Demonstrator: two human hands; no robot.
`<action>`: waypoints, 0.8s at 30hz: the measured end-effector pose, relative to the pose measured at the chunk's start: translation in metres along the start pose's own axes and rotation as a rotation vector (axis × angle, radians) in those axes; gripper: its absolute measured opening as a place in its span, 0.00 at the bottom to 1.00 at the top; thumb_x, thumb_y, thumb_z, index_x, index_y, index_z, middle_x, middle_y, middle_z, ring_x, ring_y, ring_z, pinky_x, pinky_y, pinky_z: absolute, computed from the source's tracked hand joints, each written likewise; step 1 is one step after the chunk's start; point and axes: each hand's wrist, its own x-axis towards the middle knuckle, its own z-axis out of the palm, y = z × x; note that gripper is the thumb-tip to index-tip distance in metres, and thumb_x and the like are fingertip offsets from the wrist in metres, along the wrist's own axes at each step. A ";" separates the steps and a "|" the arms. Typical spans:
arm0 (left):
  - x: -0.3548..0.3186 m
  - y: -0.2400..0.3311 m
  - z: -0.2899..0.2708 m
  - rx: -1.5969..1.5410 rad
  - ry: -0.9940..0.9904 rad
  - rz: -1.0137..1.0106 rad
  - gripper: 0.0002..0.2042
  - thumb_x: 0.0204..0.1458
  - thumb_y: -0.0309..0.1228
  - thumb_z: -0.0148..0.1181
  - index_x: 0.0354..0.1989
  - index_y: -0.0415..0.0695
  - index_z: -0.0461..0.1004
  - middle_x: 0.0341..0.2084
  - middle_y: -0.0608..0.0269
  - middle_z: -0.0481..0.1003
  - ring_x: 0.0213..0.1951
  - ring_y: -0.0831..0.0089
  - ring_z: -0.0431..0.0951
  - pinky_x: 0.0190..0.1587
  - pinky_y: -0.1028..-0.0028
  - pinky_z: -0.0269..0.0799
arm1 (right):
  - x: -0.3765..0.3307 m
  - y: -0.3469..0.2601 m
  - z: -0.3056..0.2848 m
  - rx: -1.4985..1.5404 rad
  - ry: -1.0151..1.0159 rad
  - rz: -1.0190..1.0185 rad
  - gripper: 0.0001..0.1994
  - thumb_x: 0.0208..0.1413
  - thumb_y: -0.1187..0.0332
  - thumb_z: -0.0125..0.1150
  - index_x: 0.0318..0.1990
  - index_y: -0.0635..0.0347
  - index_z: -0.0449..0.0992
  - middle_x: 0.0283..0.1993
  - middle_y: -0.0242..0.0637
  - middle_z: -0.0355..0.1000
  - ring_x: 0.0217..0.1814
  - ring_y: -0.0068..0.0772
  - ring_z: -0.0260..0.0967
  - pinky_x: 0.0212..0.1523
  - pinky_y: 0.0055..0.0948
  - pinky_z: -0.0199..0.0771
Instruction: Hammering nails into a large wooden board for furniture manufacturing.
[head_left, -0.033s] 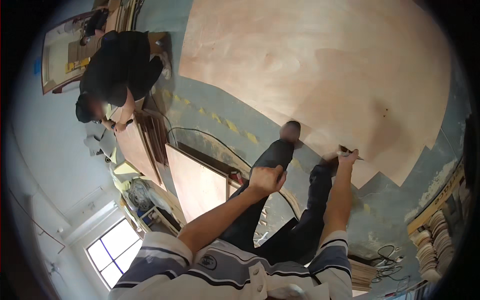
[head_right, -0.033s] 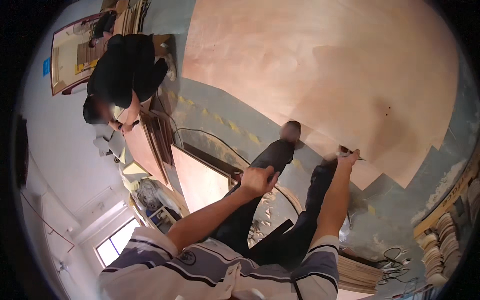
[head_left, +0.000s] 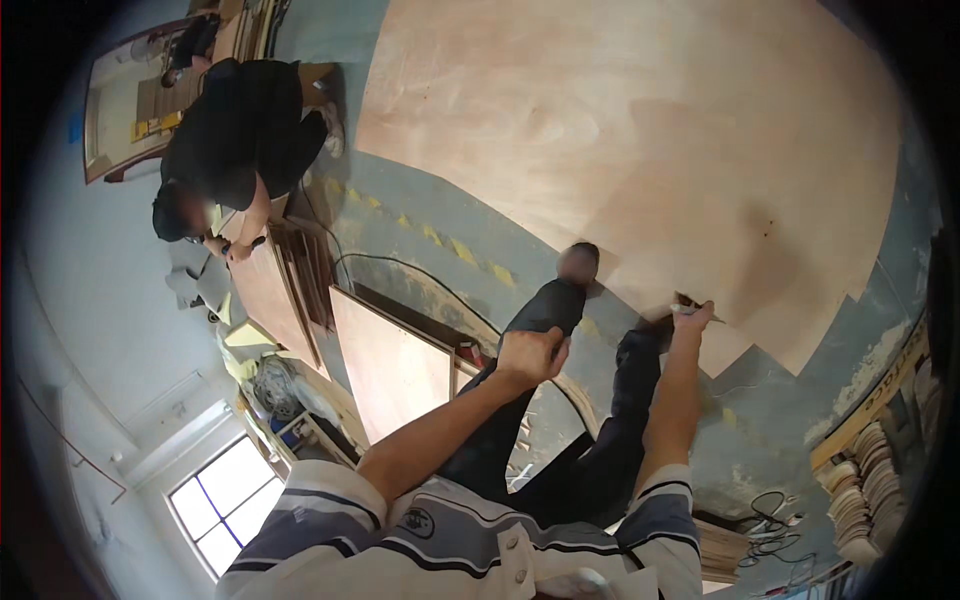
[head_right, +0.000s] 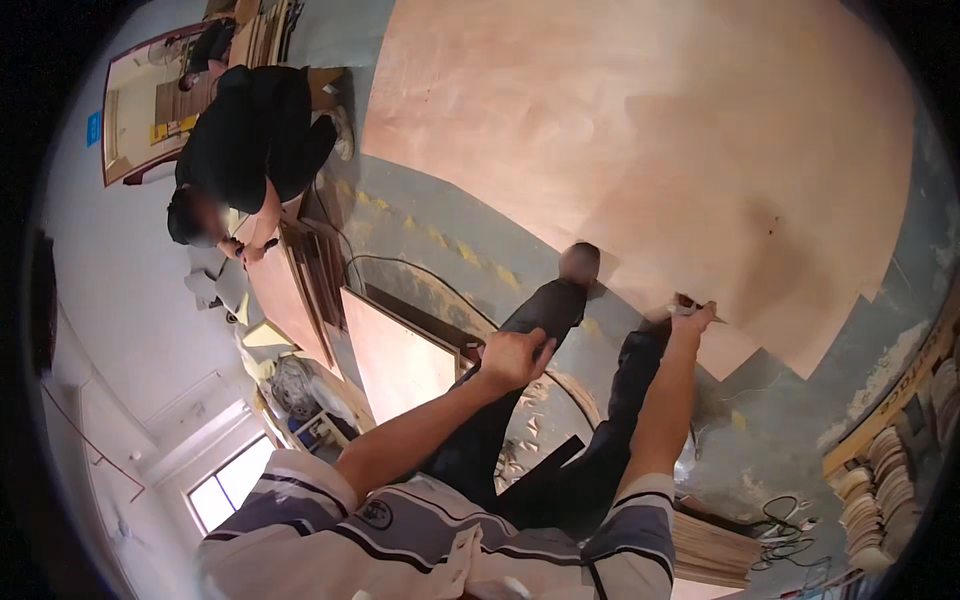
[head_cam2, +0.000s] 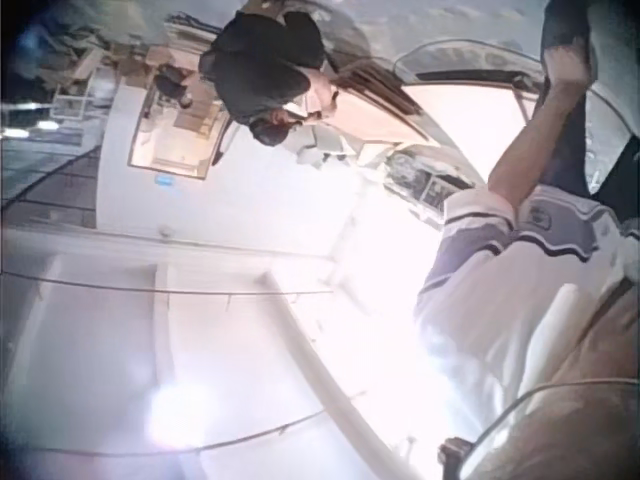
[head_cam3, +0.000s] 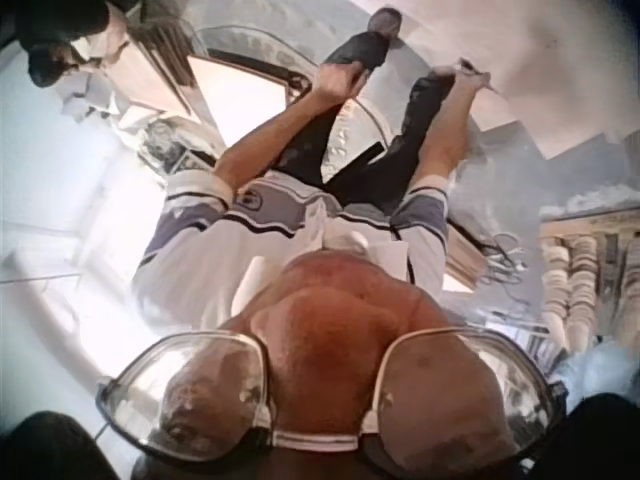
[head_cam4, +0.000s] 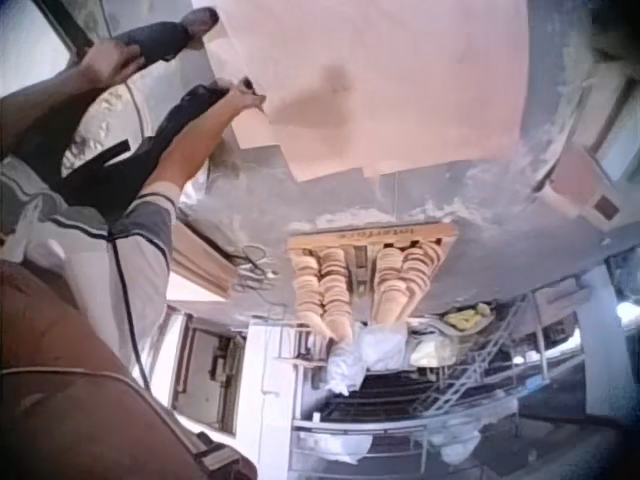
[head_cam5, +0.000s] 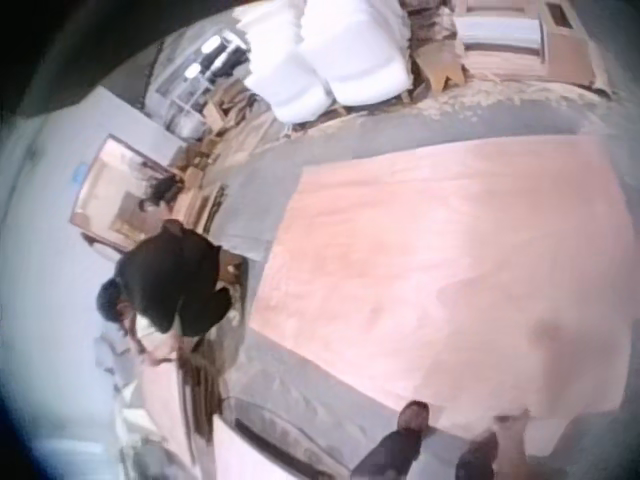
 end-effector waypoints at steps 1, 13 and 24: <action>0.003 0.006 0.002 -0.053 0.001 -0.031 0.13 0.50 0.38 0.55 0.19 0.44 0.68 0.09 0.52 0.69 0.16 0.51 0.72 0.20 0.58 0.67 | 0.001 -0.020 -0.010 -0.002 -0.088 -0.013 0.17 0.59 0.55 0.36 0.41 0.56 0.67 0.40 0.39 0.69 0.36 0.41 0.65 0.36 0.46 0.71; 0.048 -0.070 -0.081 -1.142 -0.040 -1.031 0.30 0.52 0.58 0.46 0.35 0.38 0.76 0.07 0.71 0.56 0.10 0.77 0.56 0.14 0.75 0.52 | -0.224 -0.097 0.100 -0.077 0.128 -0.022 0.20 0.57 0.51 0.38 0.46 0.54 0.68 0.41 0.38 0.69 0.39 0.41 0.67 0.38 0.48 0.71; 0.190 -0.089 -0.226 -1.890 0.187 -0.684 0.28 0.52 0.59 0.45 0.58 0.56 0.63 0.36 0.67 0.75 0.34 0.74 0.76 0.32 0.77 0.71 | -0.317 -0.132 0.155 0.109 -0.027 -0.026 0.14 0.59 0.52 0.46 0.37 0.53 0.64 0.32 0.33 0.65 0.29 0.34 0.65 0.30 0.37 0.71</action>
